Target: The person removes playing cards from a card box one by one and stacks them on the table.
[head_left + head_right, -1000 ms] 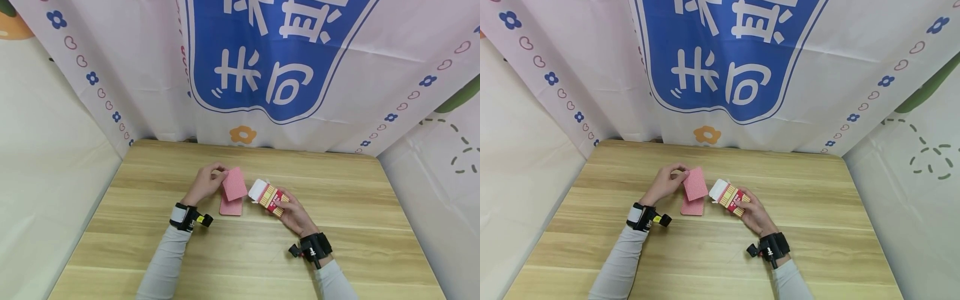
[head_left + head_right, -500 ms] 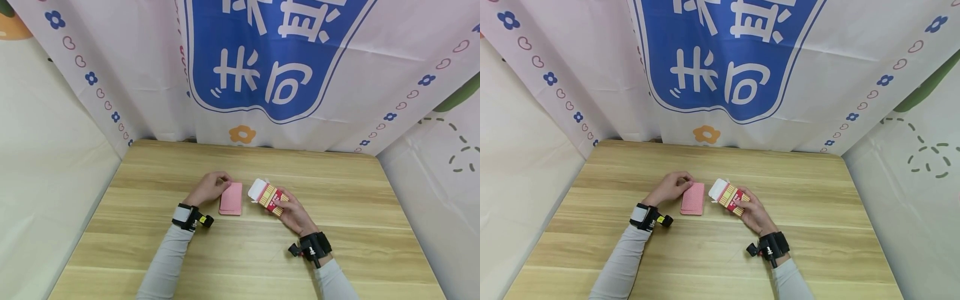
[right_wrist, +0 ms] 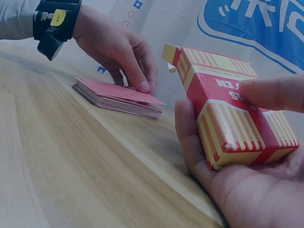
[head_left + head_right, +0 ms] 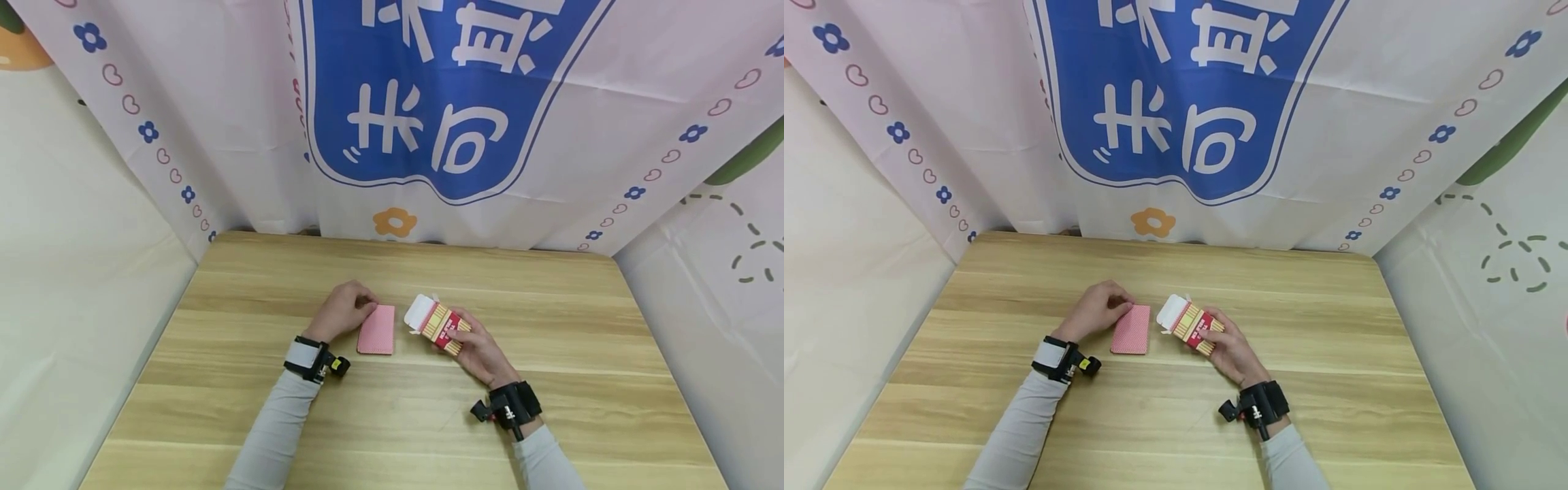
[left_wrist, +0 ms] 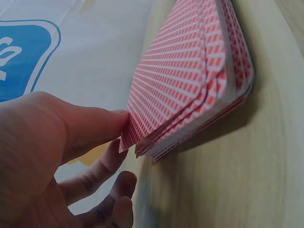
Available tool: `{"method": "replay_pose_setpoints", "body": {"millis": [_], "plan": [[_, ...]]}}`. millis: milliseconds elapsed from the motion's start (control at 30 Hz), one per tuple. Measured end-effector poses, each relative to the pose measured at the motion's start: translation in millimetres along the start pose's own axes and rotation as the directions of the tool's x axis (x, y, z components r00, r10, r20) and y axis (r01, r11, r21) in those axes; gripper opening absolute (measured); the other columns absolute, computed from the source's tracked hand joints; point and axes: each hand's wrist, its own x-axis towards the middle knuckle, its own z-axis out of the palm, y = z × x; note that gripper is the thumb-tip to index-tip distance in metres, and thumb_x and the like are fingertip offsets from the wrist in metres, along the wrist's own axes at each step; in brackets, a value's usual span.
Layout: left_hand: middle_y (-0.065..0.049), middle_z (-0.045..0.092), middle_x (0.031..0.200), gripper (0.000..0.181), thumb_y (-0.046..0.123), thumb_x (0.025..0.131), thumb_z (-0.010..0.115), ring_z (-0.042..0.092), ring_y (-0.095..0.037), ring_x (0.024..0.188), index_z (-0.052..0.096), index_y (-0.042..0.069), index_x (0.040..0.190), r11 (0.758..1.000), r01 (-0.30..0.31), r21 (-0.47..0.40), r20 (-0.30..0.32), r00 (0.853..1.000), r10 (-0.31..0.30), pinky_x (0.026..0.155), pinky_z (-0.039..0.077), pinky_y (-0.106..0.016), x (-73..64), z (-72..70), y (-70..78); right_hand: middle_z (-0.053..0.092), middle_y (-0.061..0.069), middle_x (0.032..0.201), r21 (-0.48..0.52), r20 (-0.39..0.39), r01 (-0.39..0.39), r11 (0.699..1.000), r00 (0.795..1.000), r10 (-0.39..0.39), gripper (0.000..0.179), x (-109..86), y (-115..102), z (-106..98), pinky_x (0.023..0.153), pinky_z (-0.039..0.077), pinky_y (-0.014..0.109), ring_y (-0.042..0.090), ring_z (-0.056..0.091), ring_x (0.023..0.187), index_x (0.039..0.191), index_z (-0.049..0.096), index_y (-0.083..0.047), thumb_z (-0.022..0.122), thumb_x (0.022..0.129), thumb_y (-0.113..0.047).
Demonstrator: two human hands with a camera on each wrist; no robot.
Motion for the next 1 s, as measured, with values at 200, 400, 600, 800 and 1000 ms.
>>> {"method": "replay_pose_setpoints", "body": {"millis": [200,400,600,800,1000], "plan": [[-0.004,0.071,0.11,0.01,0.017,0.102,0.074,0.065,-0.02,0.101,0.083,0.013,0.106,1.0,0.001,-0.006,-0.003,1.0,-0.001,0.088,0.058,-0.038,-1.1,0.0,-0.2,0.05,0.013,0.148,-0.002,-0.006,-0.002,1.0,1.0,0.002,0.045,-0.1,0.6,-0.1,0.1,0.06,0.04,0.026,0.066,0.123,0.145,0.054,-0.018,0.047,0.108,0.006],[-0.004,0.071,0.109,0.01,0.017,0.102,0.074,0.066,-0.019,0.101,0.083,0.014,0.106,1.0,0.006,-0.013,0.01,1.0,-0.006,0.089,0.058,-0.038,-0.9,0.4,-1.1,0.05,0.013,0.148,0.001,-0.021,-0.012,1.0,1.0,0.013,0.046,-0.5,-0.1,1.2,0.1,0.06,0.039,0.026,0.066,0.123,0.145,0.054,-0.018,0.046,0.107,0.006],[-0.003,0.071,0.11,0.011,0.018,0.102,0.074,0.066,-0.019,0.102,0.083,0.013,0.107,1.0,0.019,-0.011,0.017,1.0,-0.019,0.089,0.058,-0.039,-0.8,1.4,-0.8,0.05,0.013,0.148,0.004,-0.04,-0.018,1.0,0.999,0.018,0.045,-1.0,0.3,1.5,0.099,0.06,0.039,0.026,0.066,0.123,0.144,0.054,-0.018,0.045,0.107,0.007],[-0.004,0.071,0.11,0.011,0.018,0.102,0.075,0.065,-0.02,0.102,0.083,0.013,0.107,0.999,0.035,-0.022,0.013,0.999,-0.035,0.089,0.057,-0.039,-1.2,2.0,-0.1,0.049,0.013,0.148,-0.001,-0.027,-0.009,1.0,1.0,0.009,0.046,-0.6,-0.2,1.5,0.1,0.06,0.04,0.026,0.066,0.123,0.145,0.053,-0.018,0.045,0.108,0.006],[-0.005,0.071,0.113,0.011,0.018,0.102,0.074,0.066,-0.02,0.104,0.081,0.013,0.109,0.999,0.015,-0.041,-0.003,1.0,-0.015,0.091,0.057,-0.041,-0.8,2.3,-3.0,0.049,0.014,0.148,0.002,-0.028,-0.014,1.0,1.0,0.014,0.046,-0.6,-0.5,1.2,0.1,0.06,0.039,0.026,0.066,0.123,0.145,0.053,-0.019,0.046,0.107,0.006]]}}
